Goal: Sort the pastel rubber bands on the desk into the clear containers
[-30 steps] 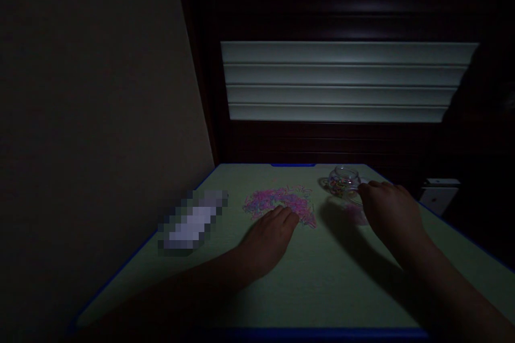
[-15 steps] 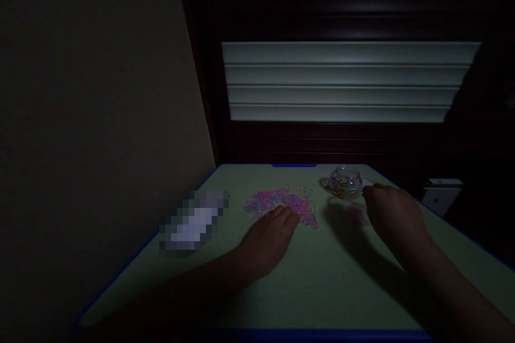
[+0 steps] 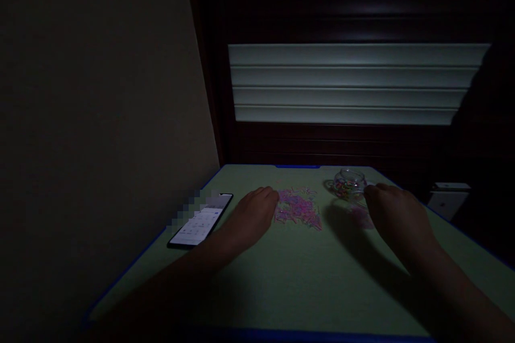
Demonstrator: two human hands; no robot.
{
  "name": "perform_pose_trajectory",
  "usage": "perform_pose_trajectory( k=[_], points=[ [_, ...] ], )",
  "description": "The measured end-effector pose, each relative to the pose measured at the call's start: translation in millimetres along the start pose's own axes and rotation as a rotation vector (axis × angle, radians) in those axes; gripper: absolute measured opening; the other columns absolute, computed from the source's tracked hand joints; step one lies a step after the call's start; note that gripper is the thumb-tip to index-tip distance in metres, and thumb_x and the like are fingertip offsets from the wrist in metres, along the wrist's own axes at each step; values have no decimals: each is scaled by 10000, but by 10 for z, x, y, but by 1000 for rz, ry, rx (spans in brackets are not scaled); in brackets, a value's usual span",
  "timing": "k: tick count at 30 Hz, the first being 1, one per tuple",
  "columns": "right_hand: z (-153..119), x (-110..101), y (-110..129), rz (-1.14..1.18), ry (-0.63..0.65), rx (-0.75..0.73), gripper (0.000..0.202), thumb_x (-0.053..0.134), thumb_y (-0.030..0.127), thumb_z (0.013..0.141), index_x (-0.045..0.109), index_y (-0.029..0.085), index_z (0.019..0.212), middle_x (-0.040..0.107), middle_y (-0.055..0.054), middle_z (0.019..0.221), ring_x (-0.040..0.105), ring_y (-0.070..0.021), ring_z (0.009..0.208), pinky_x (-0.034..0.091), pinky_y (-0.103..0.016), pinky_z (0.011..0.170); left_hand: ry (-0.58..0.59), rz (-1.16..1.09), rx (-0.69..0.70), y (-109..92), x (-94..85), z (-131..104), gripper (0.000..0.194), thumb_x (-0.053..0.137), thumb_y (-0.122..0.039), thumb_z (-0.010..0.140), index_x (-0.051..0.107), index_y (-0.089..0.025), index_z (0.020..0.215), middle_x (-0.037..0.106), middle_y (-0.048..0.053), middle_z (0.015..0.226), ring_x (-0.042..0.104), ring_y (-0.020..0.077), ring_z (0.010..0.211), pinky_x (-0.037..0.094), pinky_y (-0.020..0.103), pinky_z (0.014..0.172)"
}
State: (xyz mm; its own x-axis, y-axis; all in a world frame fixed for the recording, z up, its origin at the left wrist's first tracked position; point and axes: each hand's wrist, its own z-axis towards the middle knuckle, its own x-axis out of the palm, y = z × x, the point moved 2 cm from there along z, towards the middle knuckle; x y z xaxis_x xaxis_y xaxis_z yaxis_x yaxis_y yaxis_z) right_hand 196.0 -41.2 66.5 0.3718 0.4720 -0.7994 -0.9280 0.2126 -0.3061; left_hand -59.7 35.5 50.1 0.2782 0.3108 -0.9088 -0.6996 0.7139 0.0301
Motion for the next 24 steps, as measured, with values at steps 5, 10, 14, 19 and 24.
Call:
perform_pose_trajectory(
  k=[5, 10, 14, 19, 24],
  points=[
    [-2, -16, 74, 105, -94, -17, 196, 440, 179, 863, 629, 154, 814, 648, -97, 799, 602, -230, 701, 365, -306, 572, 195, -4, -165, 224, -107, 9, 217, 383, -174, 896, 592, -147, 847, 612, 74, 875, 581, 181, 793, 433, 279, 702],
    [-18, -12, 196, 415, -150, -55, 224, 447, 230, 887, 665, 180, 911, 674, -80, 937, 626, -211, 781, 422, -282, 629, 296, 15, -192, 342, -22, -51, 266, 380, -213, 888, 634, -150, 838, 647, 92, 869, 605, 201, 797, 429, 292, 704],
    [-17, 0, 240, 486, -97, -99, 225, 464, 219, 877, 683, 183, 916, 688, -79, 920, 634, -200, 742, 429, -274, 615, 374, 36, -198, 317, -4, -90, 262, 403, -233, 870, 645, -145, 823, 655, 101, 841, 615, 215, 737, 429, 304, 662],
    [-10, 15, 239, 507, -61, -105, 224, 464, 212, 873, 685, 189, 904, 690, -75, 883, 631, -192, 714, 420, -263, 586, 396, 7, -229, 283, -26, -113, 220, 457, -274, 846, 636, -147, 831, 650, 96, 859, 615, 214, 756, 416, 287, 639],
    [-11, 9, 249, 522, -23, -125, 202, 474, 189, 853, 675, 183, 839, 684, -60, 837, 624, -185, 698, 412, -255, 568, 401, -8, -244, 278, -9, -118, 181, 467, -240, 831, 622, -150, 806, 649, 88, 840, 608, 192, 728, 392, 265, 608]
  ],
)
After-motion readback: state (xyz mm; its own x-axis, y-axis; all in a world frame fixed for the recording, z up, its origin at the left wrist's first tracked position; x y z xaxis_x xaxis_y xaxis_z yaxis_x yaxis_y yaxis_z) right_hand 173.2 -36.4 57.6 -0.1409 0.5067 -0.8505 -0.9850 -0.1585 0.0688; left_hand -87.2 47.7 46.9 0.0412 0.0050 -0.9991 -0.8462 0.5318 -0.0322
